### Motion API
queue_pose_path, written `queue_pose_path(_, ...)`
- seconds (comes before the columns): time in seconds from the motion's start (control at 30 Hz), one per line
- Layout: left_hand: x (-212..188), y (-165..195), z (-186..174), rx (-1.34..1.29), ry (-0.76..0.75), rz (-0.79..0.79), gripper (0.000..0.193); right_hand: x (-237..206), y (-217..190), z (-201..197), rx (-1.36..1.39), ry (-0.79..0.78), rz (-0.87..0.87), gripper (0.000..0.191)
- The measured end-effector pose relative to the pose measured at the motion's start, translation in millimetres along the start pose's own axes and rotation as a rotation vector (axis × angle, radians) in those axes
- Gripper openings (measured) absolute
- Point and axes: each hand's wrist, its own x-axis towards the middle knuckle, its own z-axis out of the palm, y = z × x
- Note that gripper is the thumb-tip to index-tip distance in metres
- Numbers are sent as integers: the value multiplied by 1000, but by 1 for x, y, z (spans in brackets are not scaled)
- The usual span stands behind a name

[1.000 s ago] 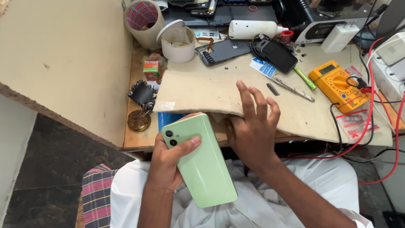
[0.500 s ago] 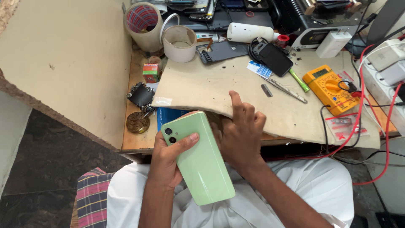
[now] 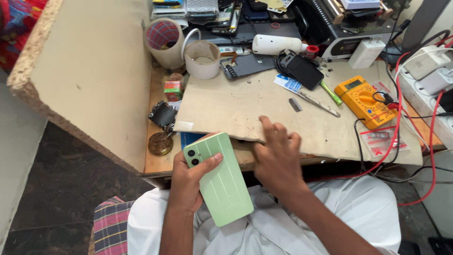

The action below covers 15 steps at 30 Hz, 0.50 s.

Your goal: The person pries open the back cover of a green smartphone using a pry tool, removes the back panel, and works on the internal components with a screwdriver and pry bar, pressing and adjusting parts inside the phone body on the workbench.

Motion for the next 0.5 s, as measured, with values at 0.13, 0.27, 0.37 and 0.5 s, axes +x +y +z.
queue_pose_path(0.13,-3,2,-6,-6,26,-17,45,-31,12,-17,175,140,-76,30)
queue_pose_path(0.27,-5,-3,-8,-17,49,-34,44,-50,20,-5,282,213,-94,19)
queue_pose_path(0.37,-9,-6,-8,15,86,-42,43,-71,34,0,406,277,-114,16)
queue_pose_path(0.5,-36,-10,-9,89,129,-12,47,-109,65,-21,974,404,139,25)
